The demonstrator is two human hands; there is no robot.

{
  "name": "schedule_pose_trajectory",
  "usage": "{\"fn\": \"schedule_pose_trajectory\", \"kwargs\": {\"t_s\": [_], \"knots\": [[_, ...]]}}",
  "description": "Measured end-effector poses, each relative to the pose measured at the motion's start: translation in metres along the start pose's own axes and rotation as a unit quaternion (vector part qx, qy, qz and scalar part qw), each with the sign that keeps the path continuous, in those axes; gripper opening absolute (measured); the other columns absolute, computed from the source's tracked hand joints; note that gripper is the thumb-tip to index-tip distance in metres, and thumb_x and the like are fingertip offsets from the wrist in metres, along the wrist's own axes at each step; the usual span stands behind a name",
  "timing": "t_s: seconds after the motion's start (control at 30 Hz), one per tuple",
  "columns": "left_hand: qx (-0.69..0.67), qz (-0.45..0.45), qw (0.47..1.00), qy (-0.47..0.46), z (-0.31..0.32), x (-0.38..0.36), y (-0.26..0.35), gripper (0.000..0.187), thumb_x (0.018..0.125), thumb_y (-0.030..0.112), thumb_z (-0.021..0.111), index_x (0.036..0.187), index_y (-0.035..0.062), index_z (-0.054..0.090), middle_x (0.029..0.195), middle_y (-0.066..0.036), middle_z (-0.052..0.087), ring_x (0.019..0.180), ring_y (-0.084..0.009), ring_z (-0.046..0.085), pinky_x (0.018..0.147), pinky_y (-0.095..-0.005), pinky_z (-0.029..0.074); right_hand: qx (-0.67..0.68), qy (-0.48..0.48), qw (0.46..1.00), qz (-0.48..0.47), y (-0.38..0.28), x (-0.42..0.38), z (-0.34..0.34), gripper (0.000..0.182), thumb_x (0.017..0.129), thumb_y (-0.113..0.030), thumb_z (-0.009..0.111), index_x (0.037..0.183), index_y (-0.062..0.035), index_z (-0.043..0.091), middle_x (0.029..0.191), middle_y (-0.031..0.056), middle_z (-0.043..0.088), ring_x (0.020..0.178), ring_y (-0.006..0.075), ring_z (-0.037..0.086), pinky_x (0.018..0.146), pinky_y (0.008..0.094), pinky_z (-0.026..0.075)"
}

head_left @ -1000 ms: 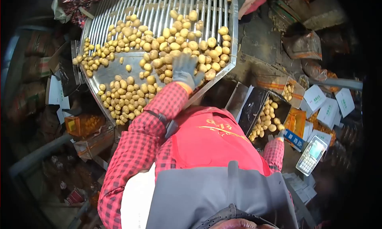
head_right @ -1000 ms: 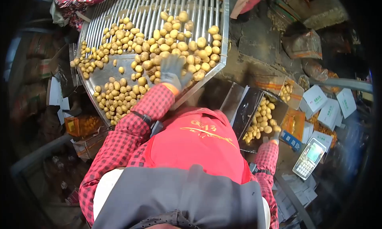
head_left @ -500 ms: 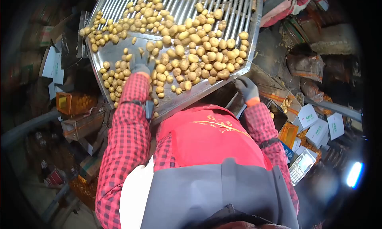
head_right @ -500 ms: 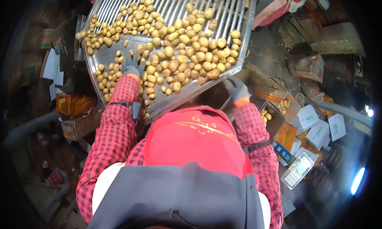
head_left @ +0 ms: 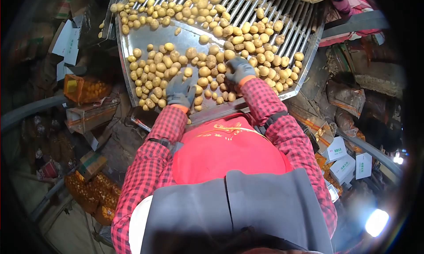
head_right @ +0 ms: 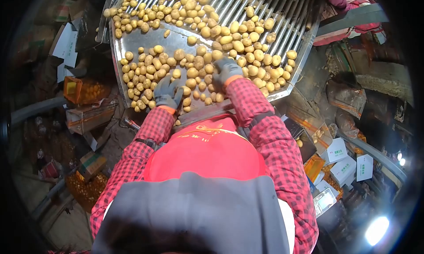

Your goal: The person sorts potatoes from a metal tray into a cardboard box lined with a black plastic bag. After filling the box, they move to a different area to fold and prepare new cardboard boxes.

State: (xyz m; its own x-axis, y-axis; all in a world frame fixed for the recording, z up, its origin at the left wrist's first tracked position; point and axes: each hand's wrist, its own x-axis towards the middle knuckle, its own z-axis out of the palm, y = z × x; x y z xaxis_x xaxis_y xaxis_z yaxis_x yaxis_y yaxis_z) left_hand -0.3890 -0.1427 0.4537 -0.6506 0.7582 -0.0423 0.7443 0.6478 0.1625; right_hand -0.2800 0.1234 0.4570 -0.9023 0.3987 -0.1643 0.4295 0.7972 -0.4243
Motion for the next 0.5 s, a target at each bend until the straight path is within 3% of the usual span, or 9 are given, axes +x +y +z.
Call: {"fn": "schedule_pose_trajectory", "kwargs": {"t_s": [0.1,0.13,0.2,0.23,0.3,0.33,0.37,0.47,0.5], "knots": [[-0.204,0.043,0.974,-0.086,-0.007,0.054,0.023,0.041,0.089,0.033,0.059,0.129,0.0229,0.059,0.142,-0.013,0.047,0.118,-0.0327,0.056,0.101,-0.0472,0.044,0.396,0.062,0.912,0.094,0.038,-0.007,-0.007,0.043,0.079,-0.025,0.073,0.115,-0.0030,0.068,0.113,0.0102,0.065,0.095,0.0238,0.066,0.081,0.0342,0.055],[-0.171,0.072,0.980,-0.073,-0.001,0.068,0.034,0.045,0.090,0.030,0.057,0.134,0.0227,0.054,0.142,-0.013,0.048,0.115,-0.0325,0.059,0.095,-0.0459,0.047,0.591,-0.003,0.788,0.170,0.048,-0.014,-0.021,0.046,0.079,-0.019,0.073,0.119,0.0013,0.065,0.114,0.0093,0.064,0.099,0.0229,0.066,0.088,0.0345,0.054],[-0.144,0.112,0.981,-0.063,0.006,0.096,0.051,0.048,0.091,0.027,0.055,0.138,0.0224,0.049,0.141,-0.013,0.049,0.112,-0.0322,0.062,0.089,-0.0446,0.051,0.849,-0.037,0.508,0.140,0.067,-0.039,-0.016,0.046,0.082,-0.012,0.067,0.125,0.0022,0.060,0.118,0.0090,0.063,0.106,0.0211,0.064,0.093,0.0350,0.054],[-0.083,0.083,0.986,-0.118,0.006,0.111,0.059,0.048,0.091,0.027,0.056,0.138,0.0211,0.049,0.139,-0.013,0.050,0.115,-0.0329,0.061,0.092,-0.0454,0.050,0.770,0.088,0.609,0.170,0.065,-0.060,-0.004,0.044,0.088,-0.013,0.063,0.129,0.0015,0.056,0.122,0.0117,0.062,0.110,0.0228,0.063,0.094,0.0374,0.055],[-0.069,0.056,0.980,-0.180,0.000,0.132,0.064,0.052,0.091,0.031,0.061,0.140,0.0198,0.047,0.139,-0.013,0.050,0.119,-0.0335,0.058,0.096,-0.0457,0.048,0.810,0.071,0.558,0.165,0.052,-0.077,-0.014,0.041,0.094,-0.023,0.062,0.127,0.0011,0.057,0.124,0.0151,0.062,0.112,0.0279,0.063,0.092,0.0416,0.056],[-0.072,0.063,0.978,-0.186,-0.002,0.143,0.064,0.052,0.091,0.031,0.061,0.140,0.0198,0.047,0.139,-0.013,0.050,0.119,-0.0335,0.058,0.096,-0.0457,0.048,0.857,0.056,0.463,0.220,0.043,-0.078,-0.020,0.042,0.095,-0.026,0.062,0.126,0.0009,0.057,0.123,0.0150,0.063,0.110,0.0290,0.064,0.091,0.0419,0.056],[-0.084,0.065,0.972,-0.209,-0.003,0.155,0.062,0.053,0.090,0.033,0.063,0.139,0.0194,0.048,0.139,-0.013,0.051,0.119,-0.0338,0.058,0.097,-0.0449,0.048,0.831,0.063,0.469,0.294,0.048,-0.083,-0.013,0.039,0.096,-0.026,0.061,0.124,-0.0001,0.058,0.116,0.0132,0.064,0.101,0.0276,0.067,0.087,0.0403,0.058],[-0.167,0.072,0.966,-0.182,0.021,0.155,0.037,0.054,0.086,0.037,0.068,0.134,0.0156,0.054,0.134,-0.016,0.056,0.117,-0.0343,0.059,0.099,-0.0421,0.048,0.778,0.005,0.564,0.277,0.052,-0.080,0.013,0.041,0.096,-0.029,0.062,0.124,0.0001,0.059,0.110,0.0114,0.065,0.091,0.0224,0.067,0.077,0.0346,0.059],[-0.252,0.021,0.952,-0.171,0.022,0.148,0.033,0.053,0.086,0.037,0.069,0.132,0.0135,0.056,0.131,-0.016,0.059,0.116,-0.0338,0.060,0.098,-0.0414,0.048,0.779,0.006,0.562,0.278,0.048,-0.078,0.018,0.041,0.096,-0.029,0.062,0.124,0.0001,0.059,0.110,0.0114,0.065,0.091,0.0224,0.067,0.077,0.0346,0.059]]}}
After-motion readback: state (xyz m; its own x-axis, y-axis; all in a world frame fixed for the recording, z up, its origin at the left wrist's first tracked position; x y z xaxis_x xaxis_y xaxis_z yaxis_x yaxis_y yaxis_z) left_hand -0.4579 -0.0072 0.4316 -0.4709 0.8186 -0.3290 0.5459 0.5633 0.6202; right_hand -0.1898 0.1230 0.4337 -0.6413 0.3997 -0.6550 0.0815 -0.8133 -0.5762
